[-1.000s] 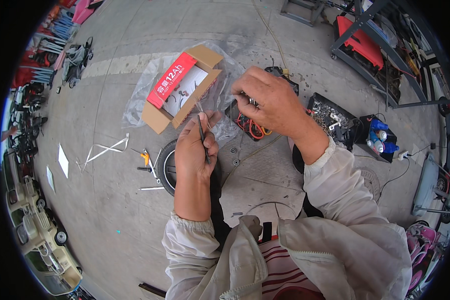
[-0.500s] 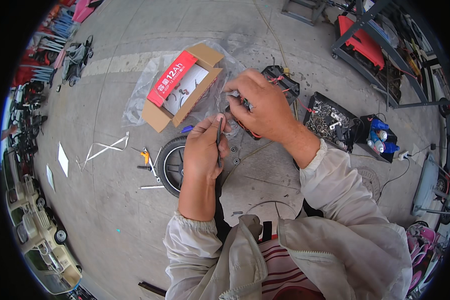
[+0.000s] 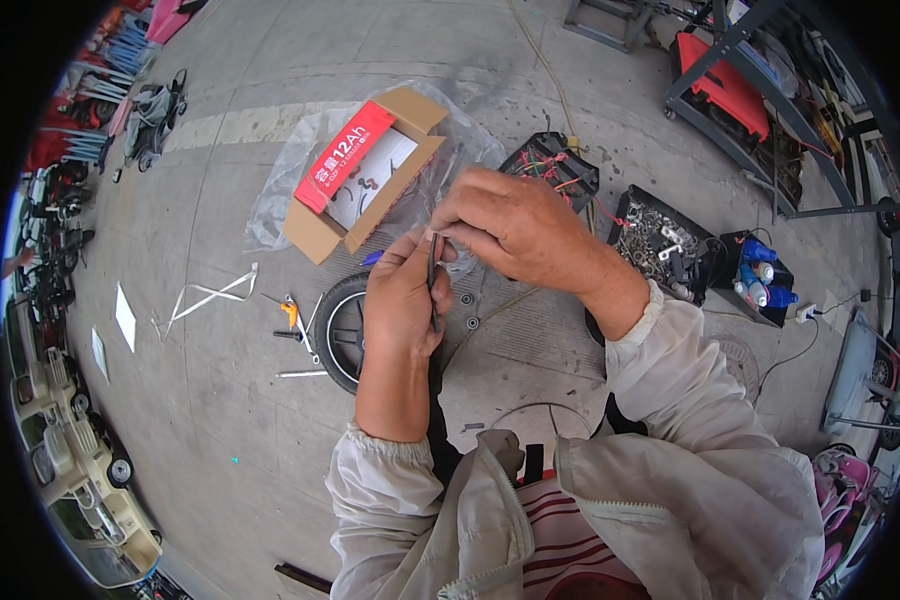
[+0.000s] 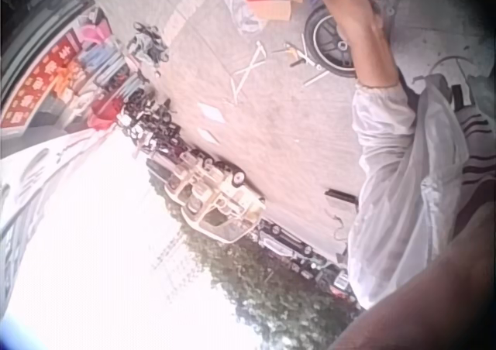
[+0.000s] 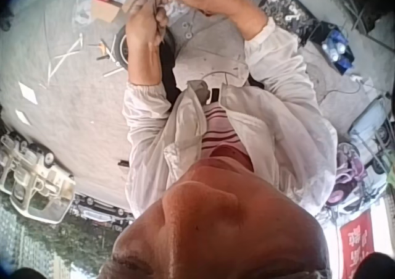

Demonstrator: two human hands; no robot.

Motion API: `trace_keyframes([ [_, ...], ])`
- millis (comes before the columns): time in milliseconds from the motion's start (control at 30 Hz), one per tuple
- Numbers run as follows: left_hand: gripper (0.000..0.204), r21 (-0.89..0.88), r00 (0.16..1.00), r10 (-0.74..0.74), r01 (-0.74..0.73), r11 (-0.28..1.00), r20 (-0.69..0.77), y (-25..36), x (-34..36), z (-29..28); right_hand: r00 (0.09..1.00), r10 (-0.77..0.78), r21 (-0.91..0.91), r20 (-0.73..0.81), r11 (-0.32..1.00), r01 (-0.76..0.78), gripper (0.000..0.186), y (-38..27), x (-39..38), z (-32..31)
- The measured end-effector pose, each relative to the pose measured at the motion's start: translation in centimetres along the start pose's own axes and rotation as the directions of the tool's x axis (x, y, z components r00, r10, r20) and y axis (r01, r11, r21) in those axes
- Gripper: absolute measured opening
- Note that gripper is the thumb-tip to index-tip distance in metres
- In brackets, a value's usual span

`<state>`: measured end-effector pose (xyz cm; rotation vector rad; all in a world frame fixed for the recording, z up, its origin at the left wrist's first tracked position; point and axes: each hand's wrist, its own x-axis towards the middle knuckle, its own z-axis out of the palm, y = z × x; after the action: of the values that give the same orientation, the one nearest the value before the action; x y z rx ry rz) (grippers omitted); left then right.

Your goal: The person sits on the ground and strips the insulation from a black wire using a small tool. They then use pliers to cut and manipulate the wire ends near a battery pack and a cardboard box.

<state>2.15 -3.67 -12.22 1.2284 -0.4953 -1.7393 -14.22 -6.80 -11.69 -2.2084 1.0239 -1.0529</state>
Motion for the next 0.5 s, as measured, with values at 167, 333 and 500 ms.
trace_keyframes([
  [167,0.019,0.012,1.000,-0.010,0.010,1.000,0.020,-0.1,0.1,-0.3,0.999,0.035,-0.033,-0.002,0.999,-0.036,0.011,-0.3,0.0,0.0],
  [333,0.019,0.001,0.999,-0.042,0.042,0.999,-0.021,0.1,-0.1,-0.1,0.922,0.158,-0.040,-0.352,0.982,-0.184,0.012,0.4,0.6,-2.5],
  [500,0.023,-0.077,0.995,-0.096,0.093,0.993,-0.041,0.4,0.1,-0.2,0.994,-0.047,-0.237,-0.102,0.971,0.022,0.011,1.7,0.4,-3.3],
])
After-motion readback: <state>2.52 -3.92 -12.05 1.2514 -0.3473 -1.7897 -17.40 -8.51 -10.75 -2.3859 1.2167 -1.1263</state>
